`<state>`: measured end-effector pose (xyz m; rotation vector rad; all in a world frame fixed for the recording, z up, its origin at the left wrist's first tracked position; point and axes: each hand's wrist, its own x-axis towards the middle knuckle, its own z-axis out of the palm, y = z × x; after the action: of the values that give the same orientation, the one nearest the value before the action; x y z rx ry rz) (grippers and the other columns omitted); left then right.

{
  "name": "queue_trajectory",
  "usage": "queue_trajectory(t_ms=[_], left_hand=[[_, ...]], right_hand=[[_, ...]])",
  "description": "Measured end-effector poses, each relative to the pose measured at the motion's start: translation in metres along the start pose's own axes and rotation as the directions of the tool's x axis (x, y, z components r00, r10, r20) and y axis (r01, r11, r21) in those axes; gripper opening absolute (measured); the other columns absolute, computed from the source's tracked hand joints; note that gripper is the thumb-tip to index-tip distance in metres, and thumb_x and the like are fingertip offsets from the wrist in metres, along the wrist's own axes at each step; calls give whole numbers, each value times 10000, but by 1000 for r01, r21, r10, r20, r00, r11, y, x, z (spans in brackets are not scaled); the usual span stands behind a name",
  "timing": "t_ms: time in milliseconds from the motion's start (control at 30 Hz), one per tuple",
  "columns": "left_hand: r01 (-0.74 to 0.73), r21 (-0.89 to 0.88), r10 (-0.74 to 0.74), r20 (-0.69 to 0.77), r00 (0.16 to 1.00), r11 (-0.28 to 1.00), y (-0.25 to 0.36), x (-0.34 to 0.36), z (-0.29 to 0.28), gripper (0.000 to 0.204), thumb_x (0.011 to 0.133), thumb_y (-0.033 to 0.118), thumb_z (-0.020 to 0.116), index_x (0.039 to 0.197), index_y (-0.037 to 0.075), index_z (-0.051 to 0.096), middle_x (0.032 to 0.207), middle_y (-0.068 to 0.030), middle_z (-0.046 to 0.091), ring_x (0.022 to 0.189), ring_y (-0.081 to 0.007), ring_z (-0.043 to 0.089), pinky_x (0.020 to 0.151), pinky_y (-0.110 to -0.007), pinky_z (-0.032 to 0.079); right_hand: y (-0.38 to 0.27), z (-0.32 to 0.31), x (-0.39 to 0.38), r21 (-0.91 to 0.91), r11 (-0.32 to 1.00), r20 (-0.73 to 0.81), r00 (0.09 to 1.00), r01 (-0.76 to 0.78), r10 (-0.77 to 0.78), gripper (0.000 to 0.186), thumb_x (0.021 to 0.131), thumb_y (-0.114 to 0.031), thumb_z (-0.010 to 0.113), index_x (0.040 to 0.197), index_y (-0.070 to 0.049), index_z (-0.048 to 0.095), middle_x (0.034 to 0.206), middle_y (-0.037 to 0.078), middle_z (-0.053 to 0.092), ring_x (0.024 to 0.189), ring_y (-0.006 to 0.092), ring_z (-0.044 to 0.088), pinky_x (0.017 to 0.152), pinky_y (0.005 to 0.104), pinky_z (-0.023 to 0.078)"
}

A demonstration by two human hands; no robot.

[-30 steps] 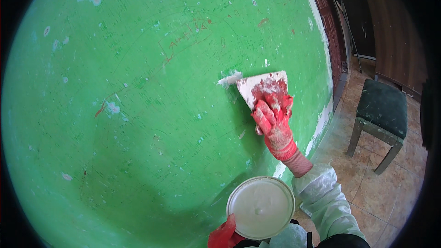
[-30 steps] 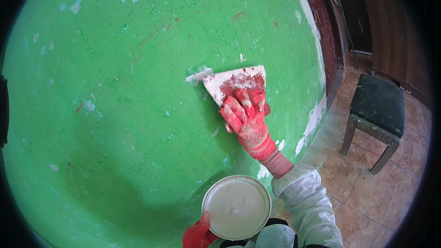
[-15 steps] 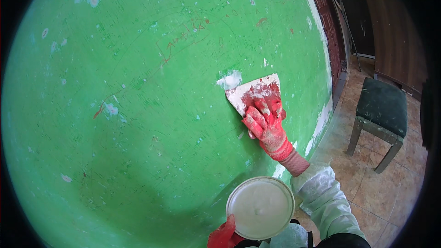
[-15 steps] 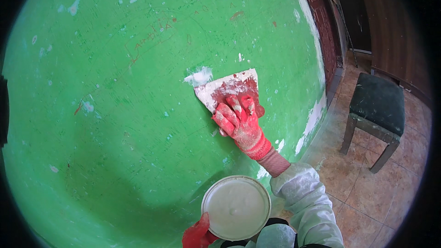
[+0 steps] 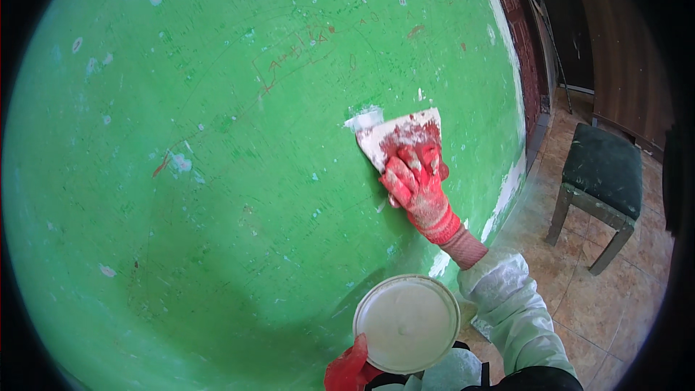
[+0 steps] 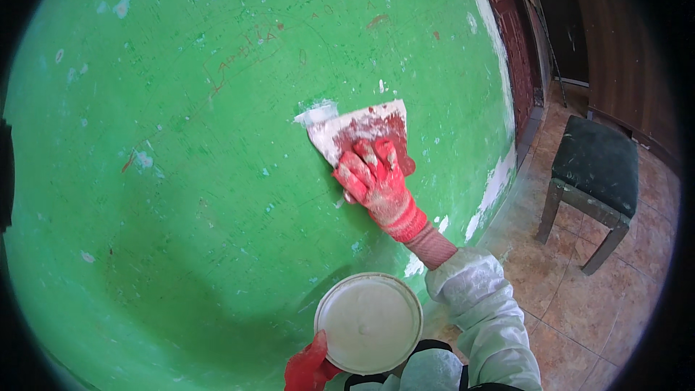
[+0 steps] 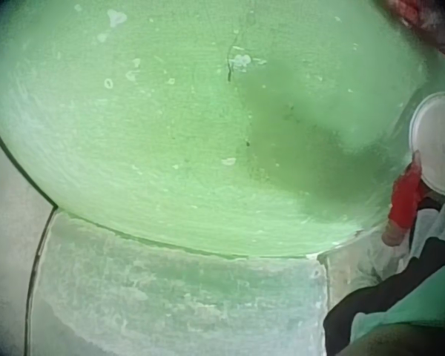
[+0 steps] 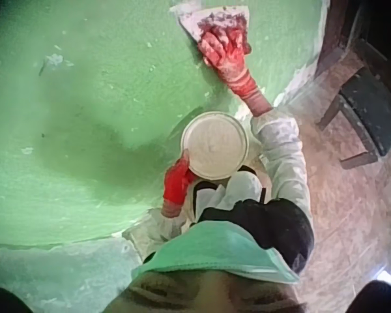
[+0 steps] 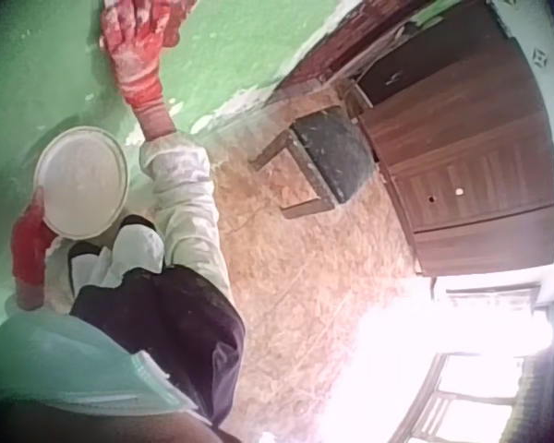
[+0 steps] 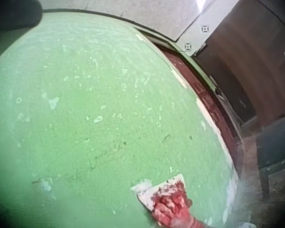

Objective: The person applies wall putty onto a green wall using a putty knife, scoops more compound from a container, and smooths it onto lower sections of the wall.

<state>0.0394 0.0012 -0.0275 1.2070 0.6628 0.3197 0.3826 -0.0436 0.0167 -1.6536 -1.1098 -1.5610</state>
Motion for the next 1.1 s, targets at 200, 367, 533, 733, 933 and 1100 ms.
queue_trajectory(t_ms=[200,367,533,733,933,1100], left_hand=[[59,-69,-64,-80,995,996,3,-24,0,524,994,327,527,1306,-91,483,1235,-184,600,1105,-272,621,921,-412,541],[-24,-128,22,-19,1000,991,-4,-30,-17,514,998,319,529,1323,-76,482,1237,-181,584,1089,-235,616,894,-379,556],[-221,114,222,-3,975,969,-31,-41,-50,522,989,320,548,1325,-74,483,1201,-158,597,1058,-216,627,847,-363,575],[-26,-161,15,-72,997,987,-50,-46,-52,543,971,335,582,1295,-93,502,1161,-148,617,1005,-214,648,822,-361,588],[-14,-133,3,-86,996,991,-104,-34,-81,510,998,320,528,1335,-60,479,1205,-135,603,1066,-221,626,883,-391,560],[-39,-98,32,-74,997,994,-159,-18,-90,532,982,333,560,1315,-77,493,1192,-145,608,1033,-215,638,866,-382,570]], right_hand=[[-20,-67,-78,-101,993,170,984,68,-50,482,775,-278,684,1226,-158,562,1296,67,531,1258,306,481,1001,587,375],[-30,-162,-110,457,410,331,579,-789,745,452,986,-66,499,1435,-95,449,1328,60,531,1161,149,526,936,259,428],[-10,-228,-129,599,-108,420,196,-794,886,434,1006,-267,506,1371,-33,499,1331,73,548,1162,115,532,956,246,437],[-2,-247,-186,224,567,622,564,-793,543,473,1012,-146,465,1461,-28,374,1461,79,441,1335,207,425,1091,328,362],[-52,-219,-212,396,88,815,394,-914,425,452,977,-68,503,1411,29,422,1453,131,453,1329,226,445,1113,342,332],[-96,-217,-237,202,-168,922,130,-965,364,410,1002,-169,502,1376,-2,484,1375,103,523,1236,192,520,1060,314,393]])
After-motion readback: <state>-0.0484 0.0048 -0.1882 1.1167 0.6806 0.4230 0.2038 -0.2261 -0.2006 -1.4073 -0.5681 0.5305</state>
